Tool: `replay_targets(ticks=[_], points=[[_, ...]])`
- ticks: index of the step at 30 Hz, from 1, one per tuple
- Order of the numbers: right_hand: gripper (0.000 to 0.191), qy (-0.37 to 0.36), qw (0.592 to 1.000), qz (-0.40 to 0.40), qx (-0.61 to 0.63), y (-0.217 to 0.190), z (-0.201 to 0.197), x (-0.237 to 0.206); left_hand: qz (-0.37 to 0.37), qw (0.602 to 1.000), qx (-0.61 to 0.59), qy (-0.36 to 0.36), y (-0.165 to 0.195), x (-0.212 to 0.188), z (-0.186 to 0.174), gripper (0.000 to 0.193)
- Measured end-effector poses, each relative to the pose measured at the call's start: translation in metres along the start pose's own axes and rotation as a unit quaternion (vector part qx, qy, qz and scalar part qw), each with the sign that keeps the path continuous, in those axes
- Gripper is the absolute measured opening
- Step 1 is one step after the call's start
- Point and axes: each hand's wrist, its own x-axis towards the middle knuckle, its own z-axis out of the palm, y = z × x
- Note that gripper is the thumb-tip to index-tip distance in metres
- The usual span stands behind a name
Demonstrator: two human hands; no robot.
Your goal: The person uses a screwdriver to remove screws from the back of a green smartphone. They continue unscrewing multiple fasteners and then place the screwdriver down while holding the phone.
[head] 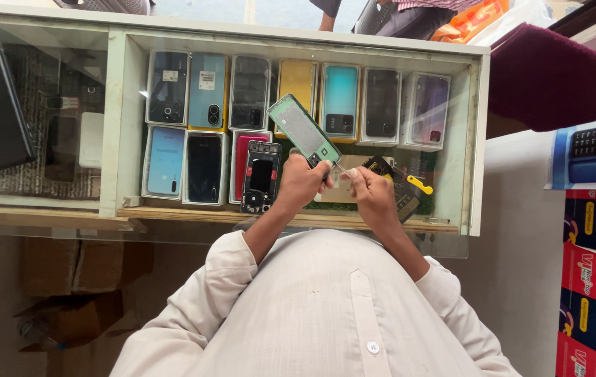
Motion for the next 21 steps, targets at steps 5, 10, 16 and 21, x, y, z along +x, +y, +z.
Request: replay_targets(ticks=[5, 10, 16, 21], points=[[0.019, -0.075, 0.981, 0.047, 0.171, 0.007, 0.005, 0.003, -0.008, 0.999, 0.048, 0.021, 0.003, -0.003, 0.001, 0.021], [0.019, -0.029, 0.999, -0.021, 0.025, 0.005, 0.003, 0.001, -0.018, 0.997, 0.07, 0.002, 0.003, -0.004, 0.001, 0.028], [0.021, -0.043, 0.987, -0.014, 0.156, 0.002, -0.001, 0.003, -0.004, 1.0, 0.024, 0.003, 0.001, -0.004, 0.001, 0.024], [0.02, -0.044, 0.995, -0.013, 0.094, -0.006, -0.003, -0.005, 0.019, 1.0, -0.021, 0.001, -0.002, -0.004, 0.001, 0.022]])
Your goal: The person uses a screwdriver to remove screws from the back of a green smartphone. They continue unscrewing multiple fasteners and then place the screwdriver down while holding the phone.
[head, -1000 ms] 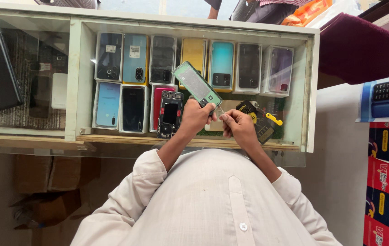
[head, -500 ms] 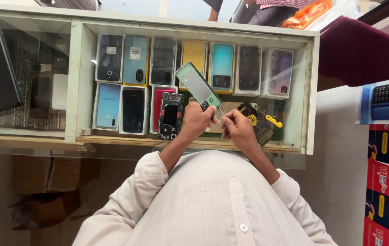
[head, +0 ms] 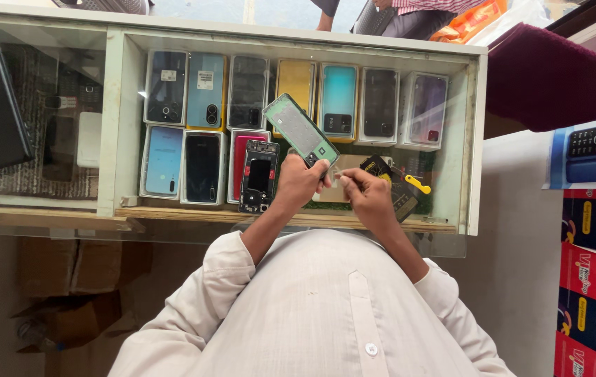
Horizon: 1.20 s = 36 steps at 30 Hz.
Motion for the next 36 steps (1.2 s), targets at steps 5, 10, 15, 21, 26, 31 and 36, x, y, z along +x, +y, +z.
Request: replay_targets(ticks=[5, 10, 15, 21, 26, 31, 36], points=[[0.029, 0.012, 0.997, -0.022, -0.078, -0.006, 0.001, -0.002, 0.005, 1.0, -0.002, 0.002, -0.015, 0.004, -0.001, 0.022], [0.029, 0.023, 0.989, -0.089, -0.118, 0.009, 0.009, -0.003, -0.037, 0.999, 0.025, 0.024, -0.044, 0.012, 0.003, 0.027], [0.035, 0.022, 0.988, -0.071, -0.132, 0.022, 0.014, -0.005, -0.062, 0.997, 0.018, 0.031, -0.064, 0.015, 0.011, 0.029], [0.039, 0.04, 0.99, -0.036, -0.133, 0.021, 0.014, -0.008, -0.079, 0.996, 0.016, 0.031, -0.062, 0.019, 0.014, 0.028], [0.039, 0.07, 0.965, -0.121, -0.221, 0.018, 0.016, -0.007, -0.086, 0.996, -0.026, 0.029, -0.06, 0.02, 0.013, 0.021], [0.038, 0.074, 0.932, -0.15, -0.323, 0.017, 0.016, -0.008, -0.082, 0.996, -0.008, 0.04, -0.061, 0.023, 0.015, 0.024], [0.049, 0.07, 0.889, -0.167, -0.421, 0.019, 0.019, -0.009, -0.11, 0.993, -0.016, 0.037, -0.06, 0.024, 0.015, 0.021]])
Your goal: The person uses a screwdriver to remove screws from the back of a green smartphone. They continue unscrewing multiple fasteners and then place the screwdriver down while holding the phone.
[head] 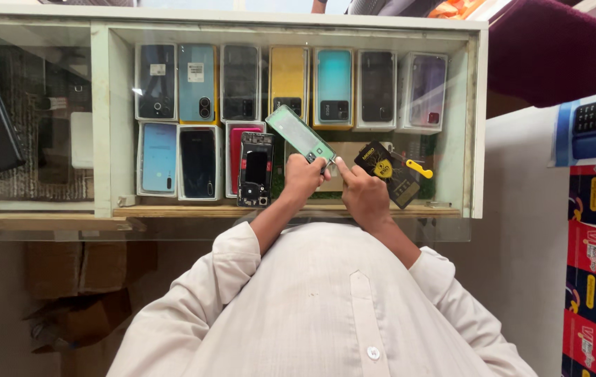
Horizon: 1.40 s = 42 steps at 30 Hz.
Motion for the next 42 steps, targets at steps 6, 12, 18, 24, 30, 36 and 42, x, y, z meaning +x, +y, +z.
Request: replay_targets(ticks=[6, 12, 18, 24, 30, 36, 42], points=[[0.062, 0.007, 0.997, -0.039, -0.069, -0.002, 0.004, 0.004, 0.007, 1.0, -0.019, -0.001, 0.003, 0.001, 0.0, 0.021], [0.05, 0.08, 0.996, -0.019, 0.044, -0.004, -0.002, 0.003, 0.01, 1.0, -0.001, 0.011, 0.005, 0.0, 0.002, 0.025], [0.06, 0.01, 0.994, -0.04, -0.097, -0.006, -0.003, 0.002, 0.015, 1.0, 0.013, 0.017, 0.004, 0.0, 0.003, 0.027], [0.054, 0.03, 0.995, -0.02, -0.093, -0.005, -0.004, 0.011, 0.037, 0.998, 0.055, 0.012, 0.005, -0.004, 0.001, 0.027], [0.044, 0.075, 0.993, 0.033, 0.087, -0.004, -0.008, -0.002, 0.012, 0.999, 0.036, 0.025, 0.007, -0.002, 0.003, 0.025], [0.051, 0.034, 0.999, -0.014, 0.014, -0.006, -0.003, -0.001, 0.017, 0.999, 0.046, 0.013, 0.007, -0.001, 0.001, 0.027], [0.061, -0.005, 0.998, -0.031, -0.057, -0.005, -0.002, 0.002, 0.014, 0.999, 0.033, 0.012, 0.008, -0.001, 0.002, 0.024]])
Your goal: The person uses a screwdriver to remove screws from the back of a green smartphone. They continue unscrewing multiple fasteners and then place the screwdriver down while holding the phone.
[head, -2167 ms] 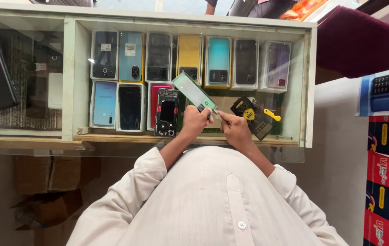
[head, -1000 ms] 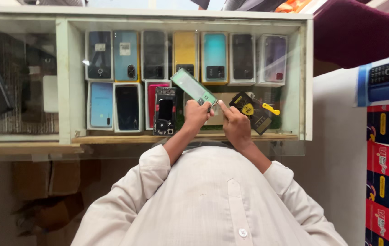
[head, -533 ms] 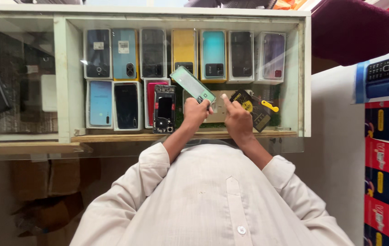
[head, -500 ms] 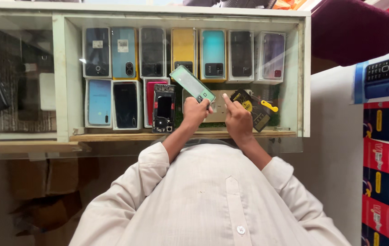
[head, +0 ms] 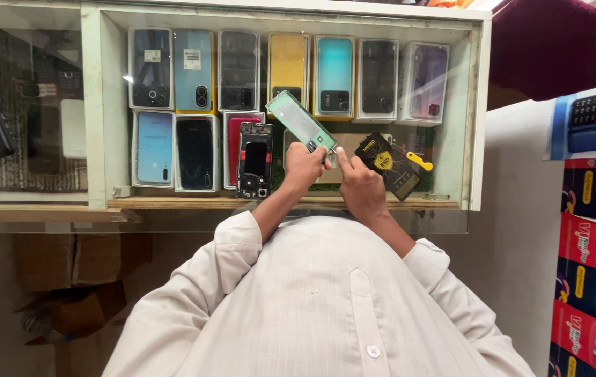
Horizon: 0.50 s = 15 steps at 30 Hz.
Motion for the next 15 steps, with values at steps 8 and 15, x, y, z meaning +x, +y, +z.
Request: replay_targets(ticks=[8, 15], points=[[0.061, -0.027, 0.996, -0.022, -0.086, -0.0036, -0.0017, 0.0073, 0.024, 1.0, 0.012, 0.0, -0.0007, -0.0017, 0.0001, 0.022], [0.047, 0.061, 0.995, 0.019, 0.08, -0.0007, -0.0043, 0.0041, 0.015, 1.0, -0.005, 0.005, -0.001, 0.0006, 0.0028, 0.022]])
